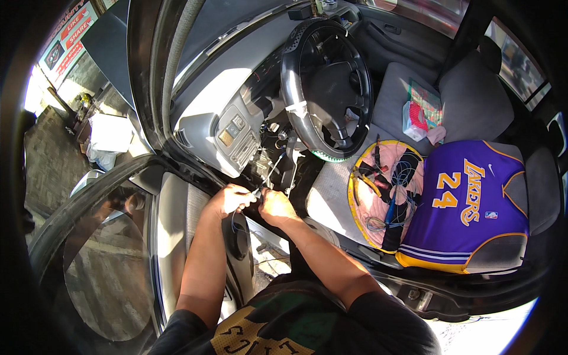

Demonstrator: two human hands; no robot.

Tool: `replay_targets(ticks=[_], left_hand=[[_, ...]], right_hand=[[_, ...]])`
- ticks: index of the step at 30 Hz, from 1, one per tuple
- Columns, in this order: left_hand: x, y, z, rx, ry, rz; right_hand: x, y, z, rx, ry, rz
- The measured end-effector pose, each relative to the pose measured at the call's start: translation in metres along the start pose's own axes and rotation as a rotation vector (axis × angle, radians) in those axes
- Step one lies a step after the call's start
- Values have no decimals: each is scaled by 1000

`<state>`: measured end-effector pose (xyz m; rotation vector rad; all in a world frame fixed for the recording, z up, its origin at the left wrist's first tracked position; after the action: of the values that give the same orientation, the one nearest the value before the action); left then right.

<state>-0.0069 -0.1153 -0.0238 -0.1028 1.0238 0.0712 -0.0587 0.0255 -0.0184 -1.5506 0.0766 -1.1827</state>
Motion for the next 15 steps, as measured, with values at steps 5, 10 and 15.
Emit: replay_targets(ticks=[5,10,15], left_hand=[[-1,-11,1,-100,49,-148],[8,-3,-2,-36,-43,-112],[10,-1,-1,-79,-87,77]], right_hand=[[17,-43,22,-152,-45,-501],[-5,-17,4,-144,-5,-524],[-16,-7,-5,-336,-102,-499]])
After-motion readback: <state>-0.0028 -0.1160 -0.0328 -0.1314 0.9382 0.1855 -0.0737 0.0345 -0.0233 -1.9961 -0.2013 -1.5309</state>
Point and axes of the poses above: each hand's wrist, its own z-axis away from the middle knuckle, its own y-axis out of the palm, x = y × z, the point moved 9 cm from there along -z, towards the middle knuckle, and after that the axes turned 10 degrees about z, right-handed, at the moved point
